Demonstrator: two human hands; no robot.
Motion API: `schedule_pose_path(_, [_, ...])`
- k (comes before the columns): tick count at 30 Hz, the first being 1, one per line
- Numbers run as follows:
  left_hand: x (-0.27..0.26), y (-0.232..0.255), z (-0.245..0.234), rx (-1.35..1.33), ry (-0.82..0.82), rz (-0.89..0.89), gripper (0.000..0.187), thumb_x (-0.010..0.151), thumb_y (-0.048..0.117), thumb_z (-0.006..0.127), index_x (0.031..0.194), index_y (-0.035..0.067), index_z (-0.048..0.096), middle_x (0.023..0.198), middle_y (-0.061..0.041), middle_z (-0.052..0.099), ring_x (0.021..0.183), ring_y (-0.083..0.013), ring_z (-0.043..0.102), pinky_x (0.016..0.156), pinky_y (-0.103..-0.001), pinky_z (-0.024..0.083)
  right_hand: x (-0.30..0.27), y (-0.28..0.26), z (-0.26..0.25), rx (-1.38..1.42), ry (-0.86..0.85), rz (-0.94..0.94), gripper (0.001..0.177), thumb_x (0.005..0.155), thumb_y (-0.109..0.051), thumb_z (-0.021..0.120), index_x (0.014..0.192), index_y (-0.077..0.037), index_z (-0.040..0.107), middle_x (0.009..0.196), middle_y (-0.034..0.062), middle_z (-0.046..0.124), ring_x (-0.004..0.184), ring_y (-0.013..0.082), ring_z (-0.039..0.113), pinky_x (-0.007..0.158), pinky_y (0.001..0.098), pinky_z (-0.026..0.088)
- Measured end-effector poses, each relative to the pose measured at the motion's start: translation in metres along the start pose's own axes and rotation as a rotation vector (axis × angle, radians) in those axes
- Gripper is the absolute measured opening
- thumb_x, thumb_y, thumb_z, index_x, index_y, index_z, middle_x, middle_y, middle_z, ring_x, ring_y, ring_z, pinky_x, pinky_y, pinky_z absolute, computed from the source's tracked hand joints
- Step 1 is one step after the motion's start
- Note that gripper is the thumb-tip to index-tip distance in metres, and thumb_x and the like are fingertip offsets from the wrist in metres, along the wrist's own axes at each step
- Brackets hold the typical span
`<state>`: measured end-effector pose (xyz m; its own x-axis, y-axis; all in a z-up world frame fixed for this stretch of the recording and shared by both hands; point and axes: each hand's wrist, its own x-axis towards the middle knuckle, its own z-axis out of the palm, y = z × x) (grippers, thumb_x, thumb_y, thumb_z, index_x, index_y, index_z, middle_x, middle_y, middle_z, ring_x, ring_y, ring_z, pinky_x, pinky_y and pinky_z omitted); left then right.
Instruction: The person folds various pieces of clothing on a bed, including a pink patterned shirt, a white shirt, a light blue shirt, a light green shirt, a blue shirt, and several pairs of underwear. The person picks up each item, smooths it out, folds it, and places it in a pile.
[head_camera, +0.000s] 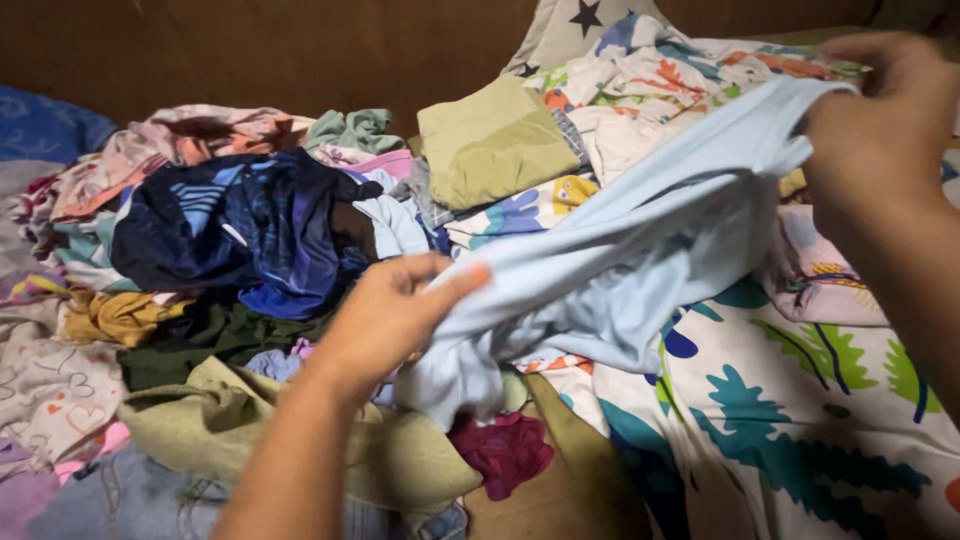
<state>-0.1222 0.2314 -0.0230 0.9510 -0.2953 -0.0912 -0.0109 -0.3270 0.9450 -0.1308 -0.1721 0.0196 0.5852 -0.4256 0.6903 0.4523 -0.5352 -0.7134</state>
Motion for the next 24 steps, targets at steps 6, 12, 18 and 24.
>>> schedule_pose_path(6, [-0.002, -0.016, -0.027, 0.485, -0.134, 0.047, 0.045, 0.068, 0.031, 0.089, 0.101, 0.001, 0.081, 0.082, -0.006, 0.08, 0.075, -0.0171, 0.076, 0.074, -0.032, 0.059, -0.009, -0.027, 0.019, -0.274, -0.364, 0.716, 0.036, 0.098, -0.007, 0.045, 0.129, 0.0, 0.063, 0.111, 0.0259, 0.068, 0.07, 0.0366, 0.072, 0.057, 0.0462, 0.063])
schedule_pose_path(12, [0.0, -0.008, -0.031, -0.182, 0.236, 0.036, 0.049, 0.074, 0.022, 0.079, 0.118, 0.007, 0.064, 0.107, -0.014, 0.076, 0.092, -0.0231, 0.074, 0.082, -0.039, 0.059, -0.018, -0.041, 0.008, -0.147, -0.672, 0.954, 0.036, 0.096, -0.011, 0.054, 0.123, 0.012, 0.061, 0.107, 0.031, 0.072, 0.086, 0.0394, 0.07, 0.075, 0.0524, 0.059])
schedule_pose_path(18, [-0.009, 0.044, -0.052, -1.001, -0.158, 0.108, 0.053, 0.078, 0.039, 0.069, 0.117, 0.004, 0.069, 0.108, -0.014, 0.078, 0.095, -0.0285, 0.077, 0.087, -0.045, 0.062, 0.013, -0.04, -0.018, 0.694, -0.443, 0.949, 0.036, 0.099, -0.028, 0.057, 0.124, -0.005, 0.069, 0.121, 0.0111, 0.075, 0.113, 0.024, 0.071, 0.099, 0.0488, 0.052])
schedule_pose_path(24, [0.062, -0.008, -0.017, -0.698, 0.278, 0.028, 0.056, 0.081, 0.024, 0.069, 0.135, 0.017, 0.056, 0.115, -0.006, 0.071, 0.094, -0.0221, 0.071, 0.081, -0.045, 0.06, -0.003, -0.002, -0.006, 0.127, -0.166, 0.935, 0.034, 0.099, -0.035, 0.063, 0.119, -0.008, 0.066, 0.115, 0.0148, 0.069, 0.105, 0.0259, 0.066, 0.091, 0.0405, 0.054])
